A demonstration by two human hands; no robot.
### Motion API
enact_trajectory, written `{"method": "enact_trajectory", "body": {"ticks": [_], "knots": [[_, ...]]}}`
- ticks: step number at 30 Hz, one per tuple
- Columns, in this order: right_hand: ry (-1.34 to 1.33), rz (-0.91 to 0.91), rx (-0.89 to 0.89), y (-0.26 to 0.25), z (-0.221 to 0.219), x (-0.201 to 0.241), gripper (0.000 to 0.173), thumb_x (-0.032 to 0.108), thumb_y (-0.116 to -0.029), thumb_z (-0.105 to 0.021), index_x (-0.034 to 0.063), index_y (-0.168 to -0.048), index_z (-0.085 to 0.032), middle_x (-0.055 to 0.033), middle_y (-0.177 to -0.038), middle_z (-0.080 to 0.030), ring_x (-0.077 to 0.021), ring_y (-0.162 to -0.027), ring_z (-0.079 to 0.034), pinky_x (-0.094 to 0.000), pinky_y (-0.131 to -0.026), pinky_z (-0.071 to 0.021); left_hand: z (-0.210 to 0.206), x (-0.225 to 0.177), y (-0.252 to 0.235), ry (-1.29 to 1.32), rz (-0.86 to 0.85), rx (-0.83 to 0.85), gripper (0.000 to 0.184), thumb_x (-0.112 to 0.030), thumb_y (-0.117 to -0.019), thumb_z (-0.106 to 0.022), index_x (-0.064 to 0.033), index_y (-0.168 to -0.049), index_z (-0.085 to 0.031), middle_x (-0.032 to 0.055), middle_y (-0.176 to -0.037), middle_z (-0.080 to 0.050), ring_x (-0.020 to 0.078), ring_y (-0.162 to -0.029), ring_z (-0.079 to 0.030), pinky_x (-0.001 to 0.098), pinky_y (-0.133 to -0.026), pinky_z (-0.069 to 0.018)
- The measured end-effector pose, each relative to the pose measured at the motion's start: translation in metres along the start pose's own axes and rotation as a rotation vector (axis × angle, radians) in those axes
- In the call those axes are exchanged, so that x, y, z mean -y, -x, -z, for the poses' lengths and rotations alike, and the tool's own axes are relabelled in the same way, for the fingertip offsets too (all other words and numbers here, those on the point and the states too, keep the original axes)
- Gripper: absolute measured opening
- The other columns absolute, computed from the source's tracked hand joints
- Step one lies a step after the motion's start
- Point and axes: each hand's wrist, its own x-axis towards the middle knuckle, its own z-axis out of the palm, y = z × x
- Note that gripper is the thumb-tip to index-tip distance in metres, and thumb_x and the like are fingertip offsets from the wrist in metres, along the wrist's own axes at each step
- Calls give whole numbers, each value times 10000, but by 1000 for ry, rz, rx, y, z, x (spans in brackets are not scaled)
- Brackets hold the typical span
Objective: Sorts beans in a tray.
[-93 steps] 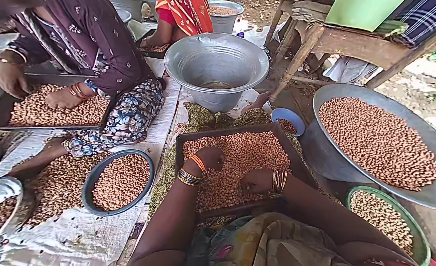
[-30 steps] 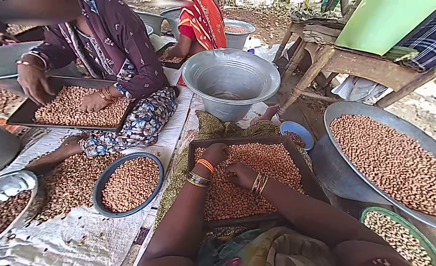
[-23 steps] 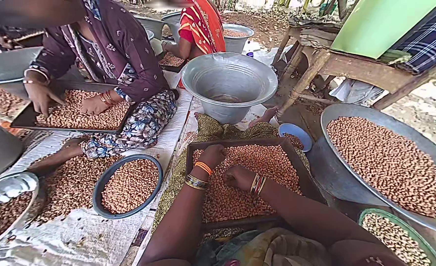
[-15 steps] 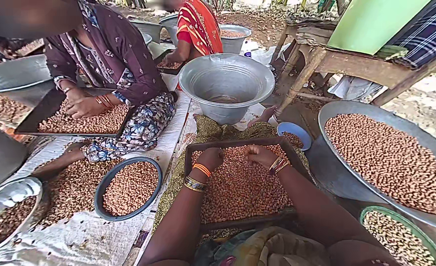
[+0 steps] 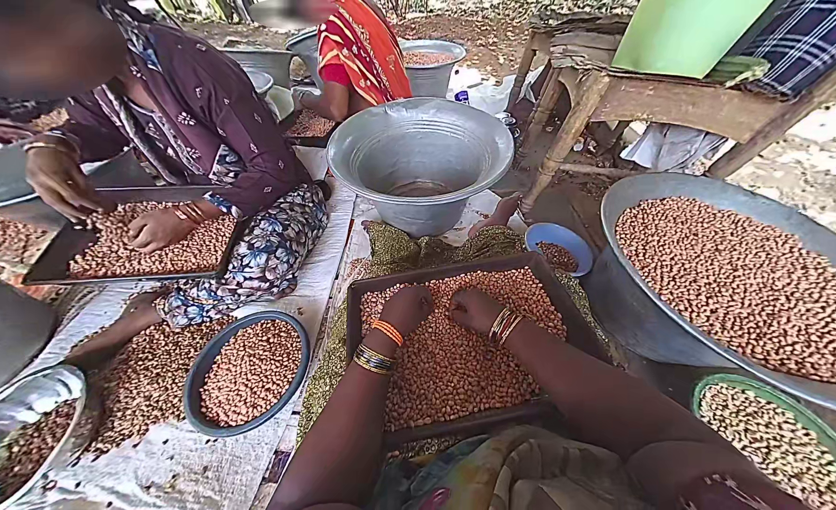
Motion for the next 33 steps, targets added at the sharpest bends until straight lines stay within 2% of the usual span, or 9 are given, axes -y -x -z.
{"method": "enact_trajectory", "body": {"ticks": [6, 9, 13, 16, 20, 22, 24, 29, 33], "knots": [[-910, -178, -405, 2, 42, -40, 127, 102, -1066, -450, 23, -1053, -549, 5, -680, -506, -54, -526, -458, -203, -501, -391, 7, 2, 2, -11, 303, -153, 391, -232, -1037, -562, -81, -1396, -584, 209, -1335, -649, 382, -1257, -626, 598, -1046, -485], [-1087, -226, -486, -1, 58, -70, 132, 89, -1052, -445, 78, -1088, -571, 21, -697, -572, -44, -490, -443, -203, -459, -370, 7, 0, 1, -25, 375, -155, 403, -286, -1072, -505, -61, -1397, -583, 193, -1371, -637, 364, -1291, -611, 601, -1066, -470], [-349, -294, -435, -9, 51, -72, 313, 134, -1096, -434, 10, -1231, -688, -191, -980, -691, -286, -839, -648, -467, -822, -526, 6, -1, 0, -85, 309, -11, 396, -308, -1066, -513, -37, -1326, -637, 207, -1352, -640, 377, -1284, -607, 631, -1055, -458], [-140, -251, -150, -9, 37, -39, 363, 110, -1097, -421, -63, -1357, -607, -284, -1385, -601, -391, -1325, -565, -541, -1140, -396, 4, 12, -4, -65, 104, 145, 369, -282, -1032, -605, 19, -1225, -695, 253, -1259, -669, 411, -1212, -628, 644, -1044, -448], [29, -16, 195, 6, 24, -10, 363, 51, -1057, -475, -74, -1388, -555, -310, -1260, -624, -417, -1145, -624, -577, -1011, -467, 6, 17, -3, 49, 18, 146, 401, -269, -1093, -514, 93, -1097, -687, 271, -1088, -672, 364, -1029, -645, 561, -974, -465], [-89, 124, 375, 16, 28, -15, 263, 64, -1048, -510, -7, -1292, -581, -92, -826, -559, -151, -657, -501, -345, -622, -439, 5, 15, -2, 210, 49, 34, 375, -209, -1122, -428, 78, -1128, -668, 203, -1009, -651, 255, -885, -601, 443, -876, -485], [-145, 97, 400, 25, 48, -25, 280, 70, -1071, -491, 26, -1313, -624, -38, -801, -584, -67, -598, -456, -267, -585, -411, 0, 17, -3, 426, 70, -60, 308, -188, -1125, -415, 22, -1189, -631, 61, -827, -542, 120, -664, -473, 299, -654, -434], [74, -320, -155, 31, 86, -67, 334, -11, -1031, -497, -15, -1327, -651, -270, -1313, -649, -425, -1250, -607, -578, -1102, -421, -8, 10, -1, 1050, 142, -57, 245, 0, -1068, -403, -7, -1282, -523, -8, -713, -539, 34, -473, -408, 182, -441, -344], [223, -442, -132, 36, 80, -69, 312, 8, -1034, -487, -71, -1295, -638, -312, -1362, -603, -475, -1307, -562, -629, -1089, -423, -10, 8, -3, 1180, 119, -64, 216, 79, -1025, -430, -12, -1158, -573, 36, -921, -638, 101, -703, -614, 236, -630, -525]]}}
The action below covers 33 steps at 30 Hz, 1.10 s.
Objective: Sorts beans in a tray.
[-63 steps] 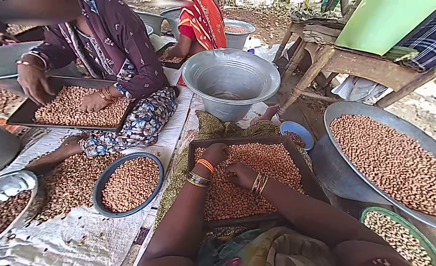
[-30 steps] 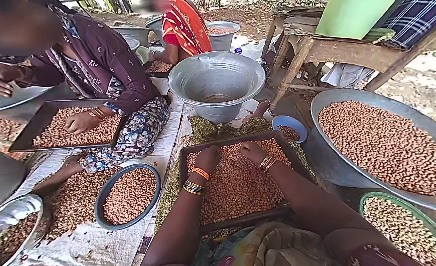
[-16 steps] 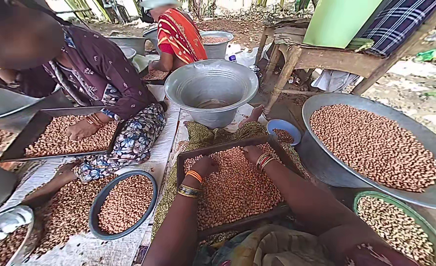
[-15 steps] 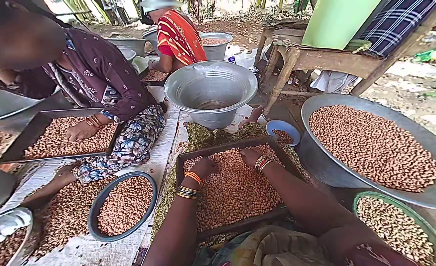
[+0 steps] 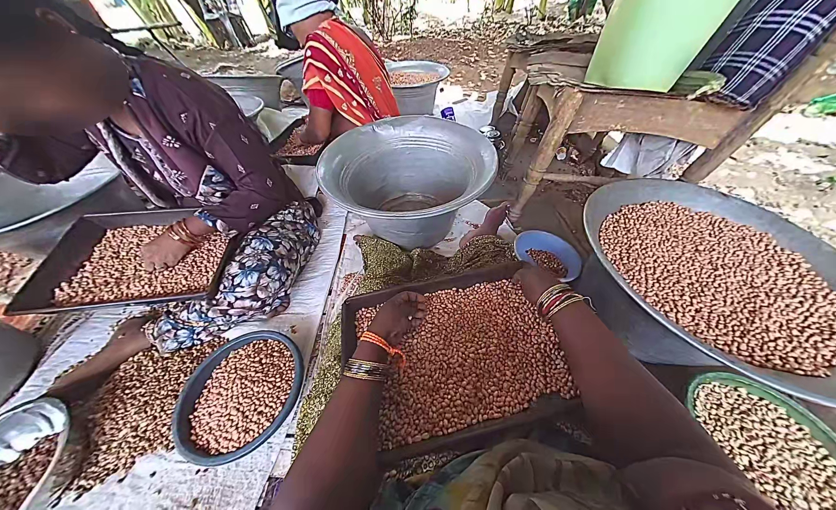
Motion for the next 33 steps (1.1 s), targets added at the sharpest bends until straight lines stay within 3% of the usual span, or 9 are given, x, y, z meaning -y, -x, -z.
{"method": "enact_trajectory", "body": {"ticks": [3, 5, 7, 10, 14, 17, 23, 26, 33], "knots": [[264, 117, 294, 5, -2, 11, 315, 13, -1055, -466, -147, -1299, -585, -376, -1377, -555, -527, -1324, -524, -660, -1104, -383, -2, 7, -5, -182, -117, -32, 152, 58, -1002, -504, 2, -1074, -626, 20, -904, -640, 45, -632, -556, 192, -573, -473], [324, 308, 460, 7, -1, 11, 316, 40, -1063, -479, -86, -1321, -612, -346, -1213, -637, -493, -1117, -626, -644, -988, -457, -3, 8, -7, -440, -216, -49, 131, -6, -1002, -580, 1, -1104, -661, 38, -992, -637, 46, -726, -549, 211, -661, -468], [128, 479, 550, 13, 1, 6, 261, 59, -1059, -513, 30, -1260, -677, -130, -895, -642, -206, -676, -515, -413, -652, -451, -3, 9, -8, -663, -332, -42, 184, -65, -976, -635, -2, -1136, -700, 110, -1152, -666, 130, -972, -619, 303, -886, -511], [-200, 536, 541, 10, -5, 7, 259, 58, -1062, -513, 62, -1227, -712, -62, -942, -733, -41, -591, -477, -261, -562, -401, -11, 14, -8, -880, -455, 51, 229, -139, -958, -678, -39, -1154, -740, 182, -1259, -664, 266, -1190, -622, 429, -1051, -487], [-372, 540, 254, 0, -30, 31, 275, 91, -1026, -576, -30, -1255, -666, -207, -1152, -687, -261, -1015, -650, -455, -955, -503, -37, 10, 1, -1240, -320, 217, 261, -179, -984, -627, -102, -1207, -741, 164, -1416, -596, 336, -1258, -620, 576, -1022, -516], [-256, 464, 164, -1, -46, 51, 305, 160, -1015, -609, 1, -1266, -678, -228, -1223, -687, -359, -1166, -651, -560, -1044, -476, -45, 5, 3, -1345, -232, 188, 272, -184, -1001, -591, -97, -1227, -716, 167, -1428, -578, 355, -1218, -641, 597, -979, -534], [-8, 254, 110, 10, -44, 64, 312, 87, -988, -564, 40, -1278, -669, -242, -1292, -660, -431, -1233, -625, -656, -978, -499, -25, -6, 2, -1376, -84, -67, 279, -115, -982, -586, -84, -1236, -698, 184, -1438, -559, 372, -1218, -635, 582, -987, -534], [-51, 365, 73, 10, -47, 62, 264, 140, -1022, -558, 36, -1224, -692, -219, -1233, -687, -392, -1195, -646, -611, -992, -501, -14, -13, 5, -1323, -45, -206, 274, -114, -980, -579, -80, -1224, -699, 182, -1437, -553, 348, -1222, -635, 541, -1003, -535], [106, 386, 73, 13, -56, 76, 261, 140, -1044, -525, 34, -1214, -692, -244, -1292, -650, -451, -1212, -625, -658, -939, -513, -12, -9, 4, -1215, -174, -147, 244, -113, -988, -593, -52, -1196, -704, 193, -1372, -599, 320, -1247, -618, 496, -1060, -502]]}}
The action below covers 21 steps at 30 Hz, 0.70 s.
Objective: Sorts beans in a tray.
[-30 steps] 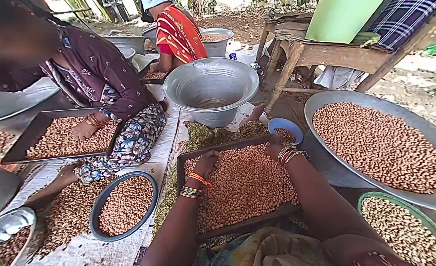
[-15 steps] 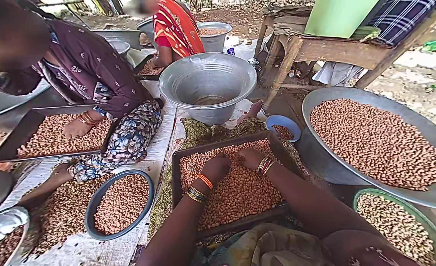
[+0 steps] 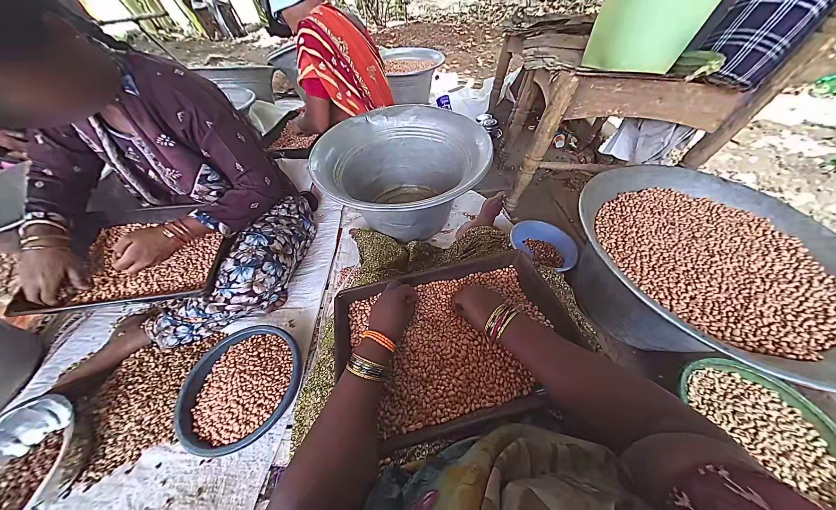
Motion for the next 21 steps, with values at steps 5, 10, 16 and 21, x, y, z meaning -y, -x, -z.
{"method": "enact_trajectory", "body": {"ticks": [5, 10, 16, 21], "knots": [[23, -25, 50, 2, 1, 3, 260, 142, -1027, -533, 14, -1199, -681, -256, -1265, -660, -467, -1191, -633, -687, -914, -507, 3, 3, 1, 22, -24, -35, 220, -136, -1003, -594, -39, -1158, -718, 161, -1296, -662, 301, -1225, -635, 500, -1065, -496], [-634, -15, -92, -4, 2, -23, 213, 147, -1002, -608, -39, -1075, -681, -158, -962, -666, -232, -868, -623, -425, -821, -508, 24, 20, 6, 90, -56, 83, 206, -146, -983, -652, 13, -1104, -703, 167, -1023, -698, 293, -983, -663, 517, -940, -516], [-1106, 297, 207, 12, 2, -18, 125, 37, -1001, -523, 25, -1082, -618, 54, -773, -589, 0, -564, -463, -176, -531, -385, 28, 25, 11, -24, -265, 426, 187, -113, -914, -711, 31, -1033, -725, 190, -922, -694, 326, -870, -654, 574, -850, -509], [-366, 437, 763, 24, 7, 3, 212, 123, -1049, -584, 32, -1190, -712, -67, -854, -677, -74, -611, -491, -273, -593, -426, 23, 18, 8, -107, -181, 463, 241, -150, -944, -712, 4, -1129, -724, 210, -1052, -710, 370, -998, -672, 623, -926, -499]]}}
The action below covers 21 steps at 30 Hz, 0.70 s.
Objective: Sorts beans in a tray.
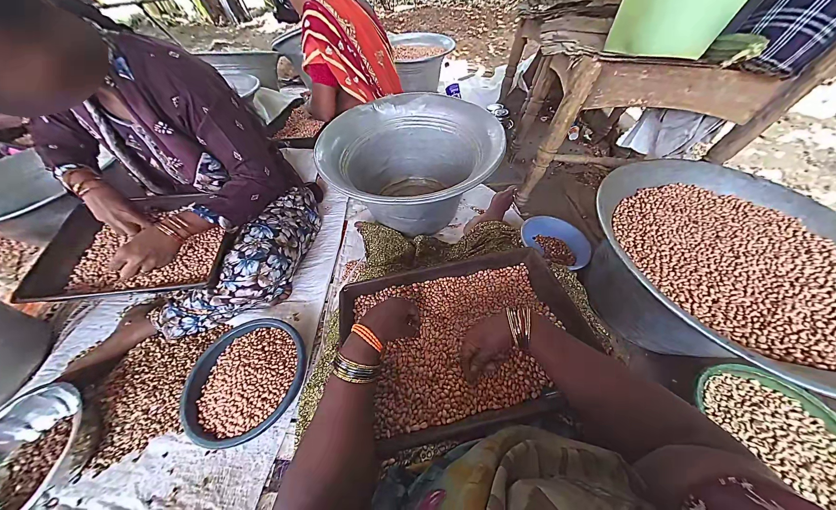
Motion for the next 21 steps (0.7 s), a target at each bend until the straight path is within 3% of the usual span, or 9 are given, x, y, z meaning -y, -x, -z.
{"method": "enact_trajectory", "body": {"ticks": [3, 5, 8, 10, 12, 13, 16, 19, 21], "knots": [[109, -136, -63, 5, 11, -11, 228, 129, -1049, -593, 26, -1216, -710, -127, -969, -700, -147, -705, -562, -355, -684, -485, 0, -3, -3, 8, -3, -35, 253, -158, -990, -653, 20, -1161, -709, 238, -1107, -709, 396, -1063, -678, 632, -970, -492], [198, -211, -248, 12, 22, -27, 252, 150, -1069, -557, 6, -1207, -711, -161, -915, -678, -226, -730, -588, -440, -736, -502, -2, -6, -4, 193, -27, -173, 231, -119, -1030, -579, 55, -1159, -660, 202, -1039, -677, 300, -964, -653, 500, -925, -515], [129, -329, -532, 22, 33, -33, 309, 109, -1084, -492, -102, -1245, -649, -322, -1175, -656, -442, -1096, -635, -594, -1017, -447, -19, -16, -9, 896, -116, -428, 159, -70, -1058, -381, -16, -1028, -527, -14, -737, -565, 28, -536, -452, 183, -517, -389], [-94, -267, -742, 24, 27, -27, 305, 170, -1106, -454, -43, -1220, -641, -173, -958, -626, -248, -820, -578, -416, -793, -484, -28, -26, -12, 1291, -243, -473, 194, -94, -1053, -319, -79, -987, -501, -29, -719, -582, 12, -486, -456, 161, -465, -400], [-520, -96, -817, 12, 14, -15, 332, 271, -1129, -409, 40, -1165, -646, 23, -742, -552, -45, -566, -457, -216, -540, -393, -36, -30, -17, 1358, -452, -491, 195, -104, -1014, -324, -122, -984, -516, -45, -784, -606, 24, -571, -522, 190, -552, -463], [-781, -14, -789, 2, 7, -9, 366, 328, -1134, -377, 68, -1137, -635, 47, -722, -581, -22, -527, -466, -187, -489, -378, -38, -31, -19, 1319, -553, -472, 189, -108, -1004, -345, -135, -998, -531, -53, -836, -617, 33, -654, -567, 211, -626, -502], [-1249, 163, -680, -25, -7, 2, 386, 464, -1114, -354, 156, -1170, -578, -14, -811, -631, -79, -547, -534, -220, -451, -414, -40, -35, -18, 1167, -763, -329, 187, -170, -1029, -437, -137, -1073, -616, -71, -989, -655, 47, -907, -621, 262, -827, -529], [-1241, 270, -666, -23, -4, 5, 387, 424, -1127, -317, 206, -1355, -542, -3, -828, -648, -74, -574, -555, -207, -466, -426, -37, -29, -17, 1001, -753, -471, 209, -178, -1070, -464, -69, -1142, -628, -32, -1098, -658, 52, -1025, -624, 271, -935, -528], [-1165, 194, -814, -9, 8, -4, 270, 271, -1120, -420, 89, -1094, -617, 13, -749, -626, -40, -525, -511, -181, -458, -395, -27, -18, -11, 681, -506, -747, 215, -104, -1045, -496, 24, -1120, -651, 63, -1072, -670, 95, -1008, -638, 291, -943, -529]]}}
